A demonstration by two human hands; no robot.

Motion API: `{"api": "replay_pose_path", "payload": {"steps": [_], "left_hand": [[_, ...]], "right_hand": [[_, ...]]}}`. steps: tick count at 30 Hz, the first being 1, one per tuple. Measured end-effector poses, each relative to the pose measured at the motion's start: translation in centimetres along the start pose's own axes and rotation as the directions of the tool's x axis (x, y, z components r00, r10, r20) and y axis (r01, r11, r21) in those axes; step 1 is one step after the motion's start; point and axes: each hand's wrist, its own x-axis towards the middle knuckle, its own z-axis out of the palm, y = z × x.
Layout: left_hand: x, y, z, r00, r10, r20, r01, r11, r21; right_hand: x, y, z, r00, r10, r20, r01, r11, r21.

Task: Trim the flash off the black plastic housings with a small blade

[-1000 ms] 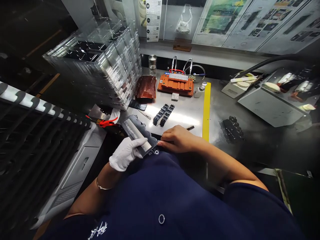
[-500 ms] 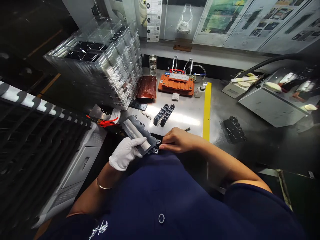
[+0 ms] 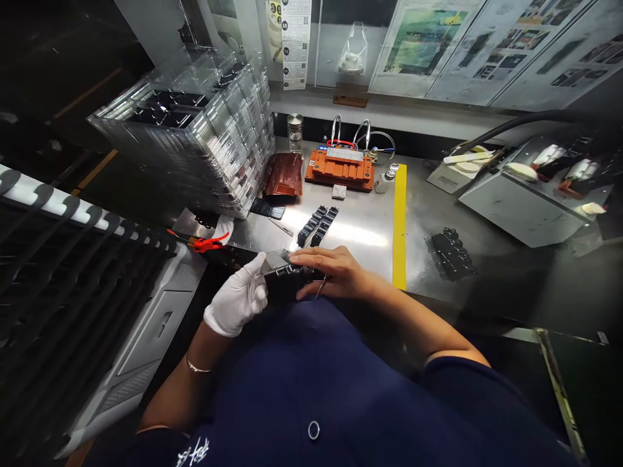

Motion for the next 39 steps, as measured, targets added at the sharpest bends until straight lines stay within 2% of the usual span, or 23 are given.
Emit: {"api": "replay_pose_path", "payload": {"steps": [2,4,5,6,7,9,11,13,14,16,18,21,24,28,32,35,39], "left_hand": [[-0.6,-0.7,-0.1,0.975,0.217,-0.055,-0.204,0.962,0.179],[-0.8,-1.4,0.0,0.879,0.462,-0.115,-0.379,0.826,0.417],[-0.7,-1.8,0.1,0.830,0.545,-0.118,-0.413,0.743,0.528],[-0.4,-2.1,0.2,0.797,0.593,-0.119,-0.416,0.680,0.603],[-0.1,-2.3,0.3,0.791,0.598,-0.128,-0.399,0.664,0.633],[0.5,-2.6,0.4,0.799,0.575,-0.177,-0.366,0.697,0.617],[0.9,-2.6,0.3,0.765,0.598,-0.240,-0.382,0.720,0.580],[0.8,-2.5,0.1,0.743,0.617,-0.259,-0.404,0.721,0.563],[0.6,-2.4,0.1,0.751,0.613,-0.245,-0.408,0.723,0.558],[0.1,-2.3,0.0,0.801,0.570,-0.184,-0.401,0.739,0.542],[-0.5,-2.1,0.0,0.843,0.524,-0.124,-0.394,0.757,0.522],[-1.1,-1.9,0.3,0.871,0.484,-0.081,-0.383,0.773,0.505],[-1.4,-1.7,0.6,0.878,0.473,-0.068,-0.378,0.775,0.507],[-1.7,-1.6,1.0,0.894,0.446,-0.040,-0.363,0.775,0.517],[-1.8,-1.4,1.4,0.917,0.399,-0.025,-0.324,0.778,0.538],[-1.6,-1.4,1.6,0.935,0.354,-0.026,-0.278,0.776,0.567],[-1.5,-1.4,1.9,0.936,0.348,-0.051,-0.263,0.788,0.557]], "right_hand": [[0.0,0.0,0.7,0.985,0.102,-0.137,-0.100,0.995,0.015],[0.0,0.0,1.6,0.958,0.181,-0.221,-0.178,0.983,0.034],[-0.1,-0.1,2.0,0.946,0.215,-0.241,-0.210,0.976,0.047],[-0.1,-0.2,2.4,0.935,0.251,-0.249,-0.244,0.968,0.063],[-0.2,-0.3,2.6,0.926,0.288,-0.246,-0.276,0.958,0.083],[-0.3,-0.5,2.7,0.911,0.363,-0.195,-0.338,0.929,0.147],[-0.3,-0.7,2.4,0.892,0.438,-0.111,-0.407,0.886,0.220],[-0.4,-1.0,1.8,0.854,0.519,-0.048,-0.494,0.836,0.239],[-0.4,-1.1,1.5,0.833,0.553,-0.028,-0.534,0.815,0.225],[-0.6,-1.3,1.2,0.803,0.595,0.016,-0.589,0.790,0.174],[-0.8,-1.5,1.0,0.794,0.604,0.067,-0.607,0.783,0.137],[-1.0,-1.9,0.8,0.796,0.595,0.109,-0.605,0.787,0.122],[-1.2,-2.5,0.5,0.819,0.560,0.125,-0.574,0.803,0.159],[-1.6,-2.9,0.4,0.885,0.441,0.147,-0.464,0.857,0.223],[-2.1,-3.0,0.6,0.913,0.397,0.089,-0.407,0.887,0.219],[-2.1,-3.1,0.2,0.901,0.421,0.109,-0.434,0.880,0.191],[-2.0,-3.4,-0.9,0.825,0.535,0.181,-0.559,0.820,0.123]]}}
